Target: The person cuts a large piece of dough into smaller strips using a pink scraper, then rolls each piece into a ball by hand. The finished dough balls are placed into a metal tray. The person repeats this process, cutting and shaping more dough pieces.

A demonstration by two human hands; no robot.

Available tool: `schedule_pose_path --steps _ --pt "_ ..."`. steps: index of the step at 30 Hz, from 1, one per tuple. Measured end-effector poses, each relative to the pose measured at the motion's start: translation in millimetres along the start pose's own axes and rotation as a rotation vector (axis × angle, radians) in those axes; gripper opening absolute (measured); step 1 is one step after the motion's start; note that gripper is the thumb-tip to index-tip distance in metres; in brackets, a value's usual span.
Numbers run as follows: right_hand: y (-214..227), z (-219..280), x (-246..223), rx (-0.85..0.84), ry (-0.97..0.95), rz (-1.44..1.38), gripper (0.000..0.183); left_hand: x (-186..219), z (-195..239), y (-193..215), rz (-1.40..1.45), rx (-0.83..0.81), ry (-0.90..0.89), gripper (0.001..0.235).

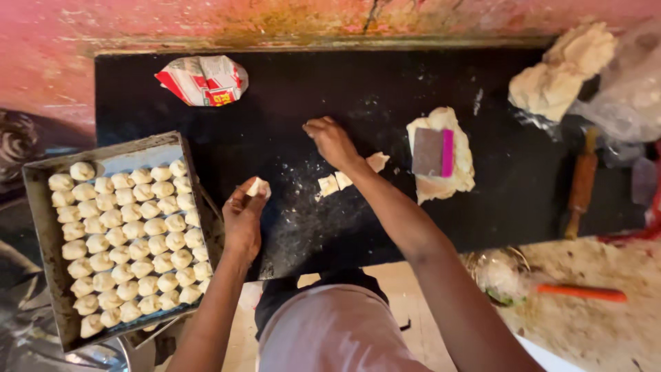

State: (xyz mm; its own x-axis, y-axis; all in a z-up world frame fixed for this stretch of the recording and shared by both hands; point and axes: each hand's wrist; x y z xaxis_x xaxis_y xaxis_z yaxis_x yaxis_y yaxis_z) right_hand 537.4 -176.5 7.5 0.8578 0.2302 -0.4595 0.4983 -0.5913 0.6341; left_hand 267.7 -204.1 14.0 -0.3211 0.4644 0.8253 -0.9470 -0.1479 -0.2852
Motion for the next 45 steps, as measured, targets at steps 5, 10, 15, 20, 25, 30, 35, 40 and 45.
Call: schedule_pose_path --steps 5,10,15,20,25,30,35,40,45 --pt "-33.1 68.6 -54.4 -0.190 0.015 -0.271 0.013 -51.2 -9.5 -6.9 0.076 0.049 -0.184 0.036" --pt "23.6 76.5 -96.3 -0.807 -0.364 0.006 0.015 -91.7 -32.3 -21.4 0.128 0.076 0.053 0.028" --pt "89.8 45.2 -89.2 -0.240 -0.414 -0.596 0.026 -34.8 19.4 -40.0 -0.050 -0.162 0.049 0.034" --pt "104.2 37.0 -63.8 -0.358 -0.499 -0.593 0.029 18.5 77.7 -60.0 -0.268 -0.310 -0.123 0.062" --pt "126.4 48.3 -94.3 -0.047 0.286 -0.276 0.050 28.1 90.2 -62.8 -0.071 -0.233 0.017 0.028" --pt "124.3 32.1 -105.7 -0.074 -0.286 -0.686 0.041 51.1 103.2 -62.6 -0.233 -0.243 -0.044 0.033" --pt "110.6 45.7 -89.2 -0.378 -1.128 -1.230 0.031 39.2 100.2 -49.4 -0.159 -0.368 -0.295 0.032" --pt "120.7 85.4 -97.1 -0.549 -0.861 -1.278 0.018 17.2 68.9 -38.3 0.049 -0.071 -0.091 0.018" --pt "116.6 56.4 -121.0 -0.329 -1.293 -1.069 0.056 26.1 71.9 -14.7 -0.110 -0.157 -0.018 0.026"
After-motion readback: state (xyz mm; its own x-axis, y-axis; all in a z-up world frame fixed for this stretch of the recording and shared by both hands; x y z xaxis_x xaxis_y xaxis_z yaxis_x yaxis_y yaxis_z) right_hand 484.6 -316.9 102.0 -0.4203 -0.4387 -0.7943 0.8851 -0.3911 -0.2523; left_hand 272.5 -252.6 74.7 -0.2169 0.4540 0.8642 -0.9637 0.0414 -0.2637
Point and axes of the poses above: each hand's wrist, its own z-axis away from the middle knuckle, its own y-axis out of the back of the hand, x = y × z, and after that the axes turned 14 degrees about x, right-handed
